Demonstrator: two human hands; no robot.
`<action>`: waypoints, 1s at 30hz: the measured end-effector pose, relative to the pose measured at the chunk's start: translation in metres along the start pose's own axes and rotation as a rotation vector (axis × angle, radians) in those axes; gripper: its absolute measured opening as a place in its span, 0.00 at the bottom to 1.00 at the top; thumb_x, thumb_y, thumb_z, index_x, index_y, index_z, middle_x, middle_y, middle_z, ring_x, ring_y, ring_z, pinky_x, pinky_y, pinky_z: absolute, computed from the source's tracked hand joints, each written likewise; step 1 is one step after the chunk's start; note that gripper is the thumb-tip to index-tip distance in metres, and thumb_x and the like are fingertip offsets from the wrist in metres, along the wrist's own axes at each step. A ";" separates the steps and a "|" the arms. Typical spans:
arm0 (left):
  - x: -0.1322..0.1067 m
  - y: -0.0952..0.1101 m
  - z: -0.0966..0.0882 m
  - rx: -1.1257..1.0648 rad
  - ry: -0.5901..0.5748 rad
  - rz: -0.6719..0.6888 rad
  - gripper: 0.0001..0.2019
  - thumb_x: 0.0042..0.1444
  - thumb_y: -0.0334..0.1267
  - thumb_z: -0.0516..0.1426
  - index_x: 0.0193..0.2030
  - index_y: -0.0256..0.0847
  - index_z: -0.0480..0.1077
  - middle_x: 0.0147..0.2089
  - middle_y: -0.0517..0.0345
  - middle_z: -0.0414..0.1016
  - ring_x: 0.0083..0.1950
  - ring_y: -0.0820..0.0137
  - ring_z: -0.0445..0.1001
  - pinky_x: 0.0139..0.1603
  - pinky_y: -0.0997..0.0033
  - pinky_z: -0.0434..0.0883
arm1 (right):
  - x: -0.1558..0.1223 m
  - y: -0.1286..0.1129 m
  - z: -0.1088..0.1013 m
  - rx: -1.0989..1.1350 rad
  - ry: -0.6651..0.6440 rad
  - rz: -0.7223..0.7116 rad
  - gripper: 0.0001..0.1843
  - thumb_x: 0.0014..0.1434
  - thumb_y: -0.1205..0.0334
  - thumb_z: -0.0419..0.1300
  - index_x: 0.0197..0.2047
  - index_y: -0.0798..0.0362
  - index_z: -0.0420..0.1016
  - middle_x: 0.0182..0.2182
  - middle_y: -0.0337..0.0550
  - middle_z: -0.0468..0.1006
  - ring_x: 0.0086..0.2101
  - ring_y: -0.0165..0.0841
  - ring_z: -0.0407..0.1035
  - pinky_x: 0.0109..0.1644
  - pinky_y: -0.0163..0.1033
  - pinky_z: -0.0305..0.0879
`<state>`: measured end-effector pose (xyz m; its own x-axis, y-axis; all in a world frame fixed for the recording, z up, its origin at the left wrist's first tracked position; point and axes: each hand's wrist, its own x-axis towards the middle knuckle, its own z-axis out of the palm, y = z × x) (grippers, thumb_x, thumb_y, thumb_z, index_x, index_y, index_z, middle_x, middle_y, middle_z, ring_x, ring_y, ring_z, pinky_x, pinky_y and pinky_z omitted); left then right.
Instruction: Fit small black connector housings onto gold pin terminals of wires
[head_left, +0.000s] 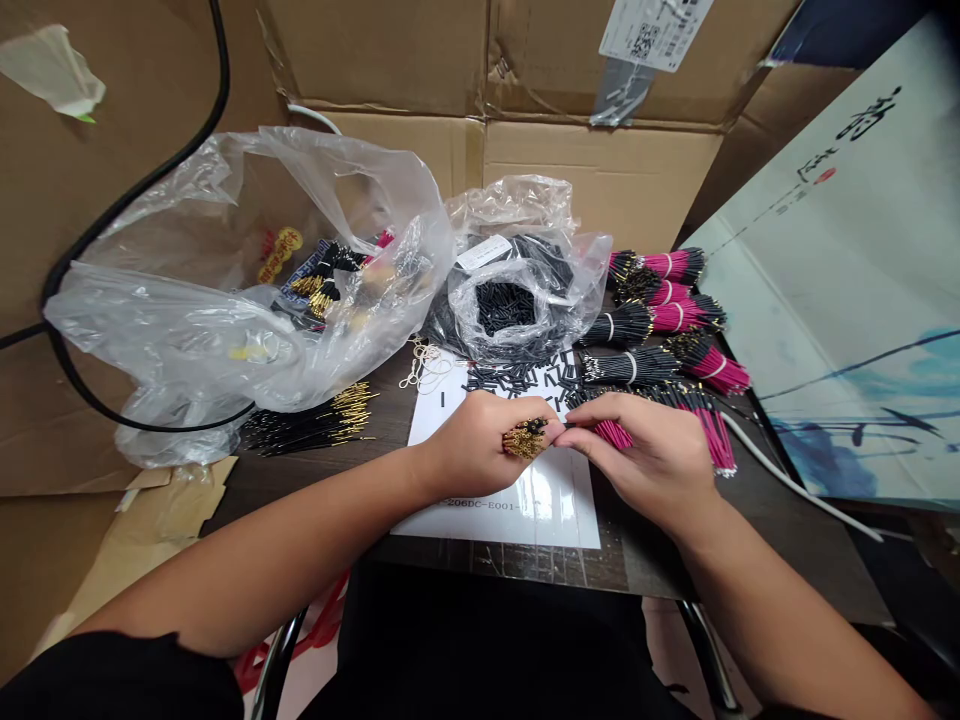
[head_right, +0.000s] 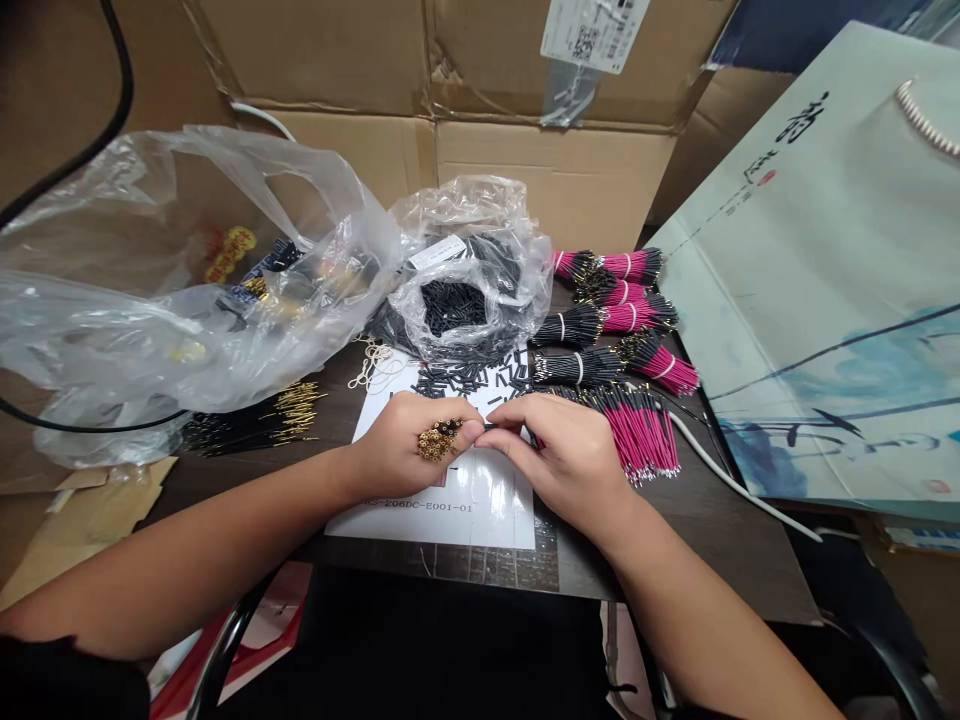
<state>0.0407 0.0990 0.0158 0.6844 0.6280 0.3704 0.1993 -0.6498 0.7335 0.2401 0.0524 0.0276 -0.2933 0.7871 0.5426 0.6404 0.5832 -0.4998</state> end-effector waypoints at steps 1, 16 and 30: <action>0.000 0.001 0.000 -0.012 -0.003 -0.012 0.10 0.63 0.39 0.52 0.37 0.37 0.71 0.23 0.63 0.70 0.22 0.79 0.67 0.28 0.79 0.65 | 0.000 0.000 0.001 -0.009 0.014 -0.003 0.09 0.53 0.64 0.67 0.38 0.50 0.73 0.32 0.36 0.80 0.31 0.27 0.73 0.37 0.33 0.69; -0.001 0.001 0.000 -0.014 0.043 -0.021 0.10 0.62 0.40 0.53 0.35 0.37 0.70 0.23 0.61 0.72 0.24 0.77 0.70 0.28 0.79 0.66 | 0.006 -0.002 0.001 0.334 0.006 0.230 0.04 0.58 0.67 0.61 0.37 0.50 0.76 0.34 0.39 0.78 0.35 0.30 0.71 0.39 0.38 0.69; 0.002 0.001 0.003 -0.225 -0.465 -0.050 0.16 0.60 0.46 0.55 0.31 0.35 0.75 0.24 0.60 0.73 0.25 0.77 0.70 0.30 0.78 0.65 | 0.005 -0.006 -0.008 0.328 -0.166 0.026 0.04 0.59 0.69 0.59 0.38 0.52 0.74 0.33 0.41 0.76 0.35 0.30 0.70 0.39 0.38 0.67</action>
<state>0.0443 0.0986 0.0156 0.9276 0.3657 0.0767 0.1188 -0.4832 0.8674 0.2401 0.0516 0.0388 -0.4086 0.8086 0.4233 0.3957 0.5749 -0.7162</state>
